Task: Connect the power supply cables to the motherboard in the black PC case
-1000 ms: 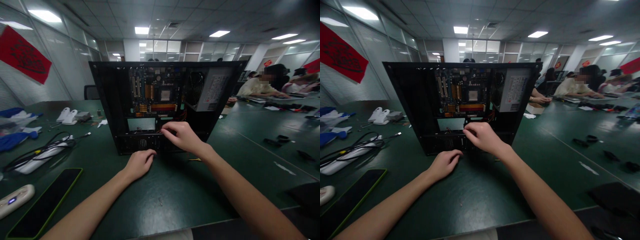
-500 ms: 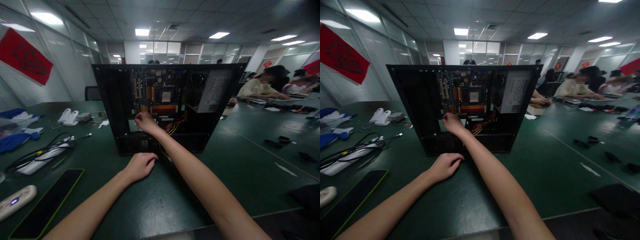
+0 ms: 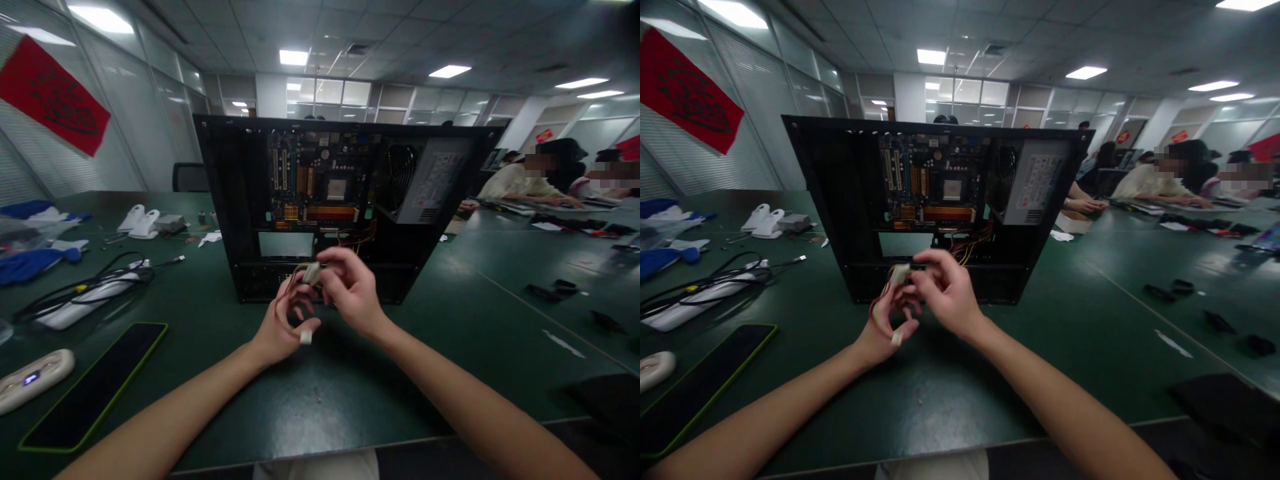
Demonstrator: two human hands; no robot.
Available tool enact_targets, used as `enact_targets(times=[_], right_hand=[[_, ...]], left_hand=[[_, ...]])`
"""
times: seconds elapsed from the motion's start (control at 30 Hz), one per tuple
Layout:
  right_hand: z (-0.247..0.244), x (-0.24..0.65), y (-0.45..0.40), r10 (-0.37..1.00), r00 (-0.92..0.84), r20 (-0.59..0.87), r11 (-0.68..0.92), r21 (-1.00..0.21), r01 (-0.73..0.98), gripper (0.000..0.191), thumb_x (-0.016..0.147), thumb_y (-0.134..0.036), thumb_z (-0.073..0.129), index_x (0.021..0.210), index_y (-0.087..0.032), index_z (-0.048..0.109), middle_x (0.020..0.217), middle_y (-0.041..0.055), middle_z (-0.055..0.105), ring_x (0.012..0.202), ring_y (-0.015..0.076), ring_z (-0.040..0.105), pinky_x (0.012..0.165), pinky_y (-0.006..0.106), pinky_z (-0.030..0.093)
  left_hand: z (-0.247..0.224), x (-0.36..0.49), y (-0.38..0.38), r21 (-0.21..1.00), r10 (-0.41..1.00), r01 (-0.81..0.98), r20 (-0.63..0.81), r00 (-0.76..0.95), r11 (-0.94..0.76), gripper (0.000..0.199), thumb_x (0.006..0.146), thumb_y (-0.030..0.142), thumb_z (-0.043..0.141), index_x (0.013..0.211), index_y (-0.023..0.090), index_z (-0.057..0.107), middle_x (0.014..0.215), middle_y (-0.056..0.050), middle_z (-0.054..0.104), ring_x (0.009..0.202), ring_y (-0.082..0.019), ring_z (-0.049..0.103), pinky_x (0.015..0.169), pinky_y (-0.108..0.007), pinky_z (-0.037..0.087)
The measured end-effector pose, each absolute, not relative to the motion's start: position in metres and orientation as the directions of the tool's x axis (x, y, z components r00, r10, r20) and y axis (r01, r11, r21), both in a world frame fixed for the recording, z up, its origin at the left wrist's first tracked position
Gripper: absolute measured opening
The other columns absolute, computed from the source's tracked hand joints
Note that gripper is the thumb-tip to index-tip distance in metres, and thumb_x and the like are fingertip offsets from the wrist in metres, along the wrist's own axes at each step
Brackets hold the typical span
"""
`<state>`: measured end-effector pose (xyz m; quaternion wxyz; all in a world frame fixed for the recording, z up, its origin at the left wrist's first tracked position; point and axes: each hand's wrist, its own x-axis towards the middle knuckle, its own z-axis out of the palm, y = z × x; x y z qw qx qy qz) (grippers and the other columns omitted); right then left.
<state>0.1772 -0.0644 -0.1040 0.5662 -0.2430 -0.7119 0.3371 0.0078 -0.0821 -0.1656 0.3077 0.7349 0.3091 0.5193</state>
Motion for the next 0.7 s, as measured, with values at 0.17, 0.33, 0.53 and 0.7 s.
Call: enact_targets(times=[0.17,0.33,0.53,0.7], right_hand=[[-0.161,0.189,-0.061,0.563,-0.535,0.63,0.792,-0.595,0.132,0.019,0.101,-0.031,0.047,0.101,-0.021,0.063,0.089,0.0063,0.069,0.073,0.0167,0.064,0.069,0.029,0.049],[-0.179,0.191,-0.049,0.547,-0.612,0.571,0.796,-0.582,0.167,0.026,0.101,-0.026,0.044,0.122,-0.021,0.059,0.081,0.0031,0.066,0.067,0.0157,0.059,0.067,0.028,0.047],[-0.175,0.194,-0.044,0.752,-0.486,0.446,0.58,-0.798,0.165,0.026,0.104,-0.03,0.039,0.113,-0.021,0.062,0.063,-0.0041,0.056,0.058,0.0128,0.053,0.063,0.025,0.042],[-0.179,0.191,-0.038,0.85,-0.346,0.397,0.467,-0.872,0.149,0.022,0.101,-0.027,0.043,0.114,-0.02,0.061,0.078,-0.0002,0.064,0.068,0.0146,0.058,0.066,0.027,0.043]], left_hand=[[-0.162,0.01,-0.093,0.736,0.782,0.268,0.563,0.266,-0.622,0.032,0.097,0.034,0.056,0.124,0.018,0.059,0.102,-0.006,0.072,0.085,-0.016,0.069,0.077,-0.027,0.055],[-0.159,0.004,-0.084,0.636,0.751,0.408,0.61,0.254,-0.655,0.028,0.095,0.029,0.06,0.121,0.019,0.061,0.102,-0.005,0.071,0.085,-0.016,0.068,0.08,-0.028,0.055],[-0.157,-0.003,-0.079,0.506,0.615,0.363,0.722,0.318,-0.782,0.048,0.088,0.039,0.066,0.131,0.021,0.053,0.121,-0.012,0.061,0.11,-0.025,0.061,0.094,-0.042,0.053],[-0.146,0.0,-0.093,0.504,0.592,0.343,0.771,0.233,-0.792,0.019,0.096,0.034,0.054,0.103,0.021,0.067,0.122,-0.012,0.058,0.114,-0.026,0.057,0.094,-0.043,0.05]])
